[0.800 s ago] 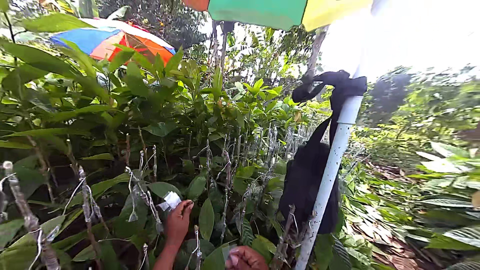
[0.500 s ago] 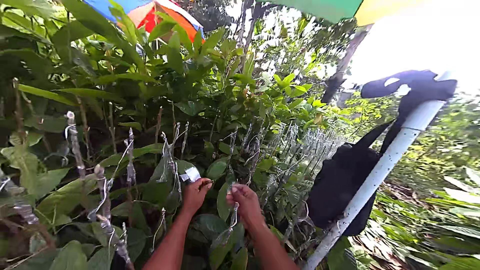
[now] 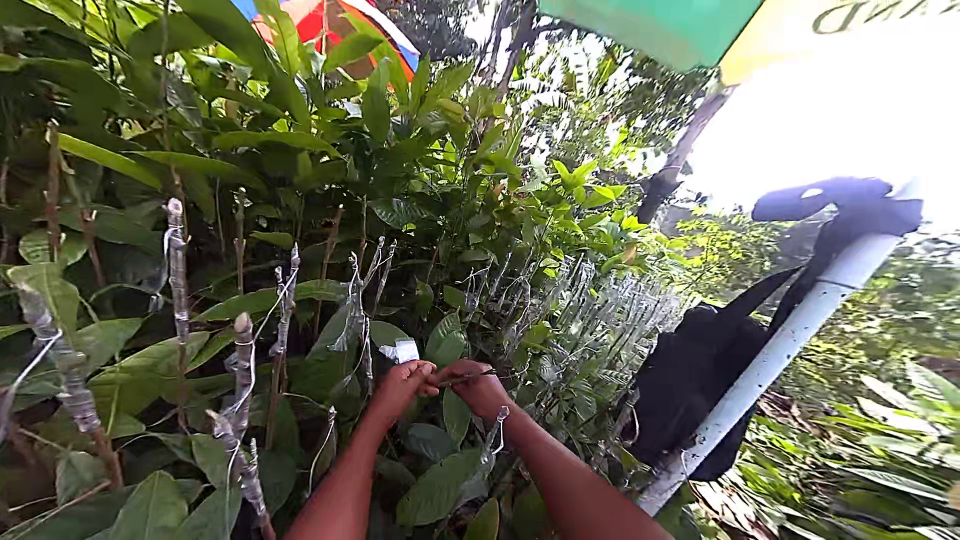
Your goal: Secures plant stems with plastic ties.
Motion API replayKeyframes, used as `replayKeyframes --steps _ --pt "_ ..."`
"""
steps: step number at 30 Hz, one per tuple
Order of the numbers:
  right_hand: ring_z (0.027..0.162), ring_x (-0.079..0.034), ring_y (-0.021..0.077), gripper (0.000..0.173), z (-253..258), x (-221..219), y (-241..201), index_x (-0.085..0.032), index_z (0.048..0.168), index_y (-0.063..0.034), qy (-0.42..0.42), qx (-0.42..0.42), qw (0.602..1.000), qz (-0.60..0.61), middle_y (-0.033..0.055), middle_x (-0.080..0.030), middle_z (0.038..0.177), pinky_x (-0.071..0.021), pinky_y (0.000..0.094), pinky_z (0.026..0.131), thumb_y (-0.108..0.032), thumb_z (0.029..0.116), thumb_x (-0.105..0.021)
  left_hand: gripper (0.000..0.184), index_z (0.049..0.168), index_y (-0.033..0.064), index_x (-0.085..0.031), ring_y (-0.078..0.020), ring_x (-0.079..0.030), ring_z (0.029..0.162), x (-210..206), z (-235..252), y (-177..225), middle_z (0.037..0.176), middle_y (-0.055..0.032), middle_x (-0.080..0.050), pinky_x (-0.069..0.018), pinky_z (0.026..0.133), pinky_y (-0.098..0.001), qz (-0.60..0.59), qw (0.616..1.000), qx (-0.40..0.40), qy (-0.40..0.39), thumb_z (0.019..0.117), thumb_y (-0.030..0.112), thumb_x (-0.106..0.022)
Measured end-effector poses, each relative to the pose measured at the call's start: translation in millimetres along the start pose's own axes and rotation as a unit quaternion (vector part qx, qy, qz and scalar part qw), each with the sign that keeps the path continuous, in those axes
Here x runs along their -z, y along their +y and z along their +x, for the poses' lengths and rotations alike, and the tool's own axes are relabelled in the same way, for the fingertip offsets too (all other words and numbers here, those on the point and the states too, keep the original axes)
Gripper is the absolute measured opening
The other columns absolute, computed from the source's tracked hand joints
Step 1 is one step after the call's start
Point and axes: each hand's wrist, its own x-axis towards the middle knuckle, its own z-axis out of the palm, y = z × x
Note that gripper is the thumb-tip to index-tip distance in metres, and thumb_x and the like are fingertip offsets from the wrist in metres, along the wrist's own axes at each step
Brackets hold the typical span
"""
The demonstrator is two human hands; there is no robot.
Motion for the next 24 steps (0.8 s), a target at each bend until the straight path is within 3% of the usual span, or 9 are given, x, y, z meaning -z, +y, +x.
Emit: replayKeyframes --steps 8,13,15,17,19,22,24 --pt "0.103 -0.069 0.0177 0.017 6 -1 -2 -0.077 0.102 -0.0038 -0.015 0.040 0.999 -0.028 0.0099 -0.075 0.106 -0.0532 0.0388 0.097 -0.005 0.0954 -0.061 0.019 0.113 -0.0040 -0.066 -0.0172 -0.074 0.085 8 -2 -2 0.098 -0.0106 -0.074 -0.0621 0.083 -0.0332 -0.029 0.999 0.000 -0.013 0.0980 0.008 -0.066" --pt "0.104 -0.069 0.0199 0.016 7 0 -2 -0.077 0.105 -0.0038 -0.030 0.013 0.999 -0.004 0.0110 -0.075 0.106 -0.0527 0.0428 0.098 -0.005 0.0955 -0.063 0.023 0.108 0.0001 -0.071 -0.0154 -0.073 0.090 6 -2 1 0.099 -0.0080 -0.075 -0.0601 0.087 -0.0350 0.081 0.996 -0.027 0.010 0.0884 0.009 -0.078" --pt "0.103 -0.068 0.0206 0.018 10 2 -4 -0.075 0.109 -0.0032 -0.042 -0.047 0.998 0.012 0.0119 -0.073 0.108 -0.0523 0.0441 0.097 -0.006 0.0954 -0.064 0.023 0.112 0.0040 -0.072 -0.0147 -0.072 0.093 2 -3 7 0.103 -0.0067 -0.075 -0.0576 0.091 -0.0381 0.168 0.985 -0.040 0.024 0.0926 0.016 -0.076" --pt "0.103 -0.069 0.0244 0.024 14 5 -9 -0.071 0.119 -0.0045 -0.066 -0.143 0.987 0.006 0.0136 -0.072 0.111 -0.0529 0.0477 0.096 -0.012 0.0973 -0.063 0.024 0.120 0.0061 -0.071 -0.0172 -0.073 0.094 -4 -3 9 0.106 -0.0076 -0.075 -0.0584 0.093 -0.0411 0.249 0.965 -0.079 0.030 0.1008 0.019 -0.065" --pt "0.098 -0.071 0.0242 0.026 15 4 -11 -0.069 0.120 -0.0040 -0.075 -0.213 0.974 0.031 0.0137 -0.073 0.110 -0.0555 0.0466 0.093 -0.017 0.0989 -0.064 0.027 0.123 0.0062 -0.071 -0.0224 -0.073 0.091 -7 -5 8 0.101 -0.0101 -0.076 -0.0569 0.092 -0.0467 0.304 0.945 -0.112 0.045 0.1053 0.018 -0.055" --pt "0.096 -0.072 0.0233 0.024 3 0 -26 -0.068 0.120 -0.0027 -0.068 -0.228 0.970 0.050 0.0135 -0.073 0.108 -0.0569 0.0443 0.091 -0.016 0.1011 -0.062 0.027 0.121 0.0024 -0.071 -0.0274 -0.072 0.093 -9 -7 6 0.099 -0.0136 -0.075 -0.0553 0.092 -0.0513 0.312 0.937 -0.141 0.074 0.1057 0.015 -0.052" --pt "0.104 -0.071 0.0285 0.026 -15 -4 -48 -0.069 0.122 -0.0034 -0.069 -0.189 0.979 -0.023 0.0160 -0.073 0.112 -0.0544 0.0501 0.096 -0.016 0.1018 -0.058 0.026 0.118 0.0015 -0.072 -0.0269 -0.073 0.093 -8 -7 6 0.099 -0.0137 -0.075 -0.0558 0.092 -0.0512 0.296 0.939 -0.150 0.094 0.1046 0.015 -0.054"
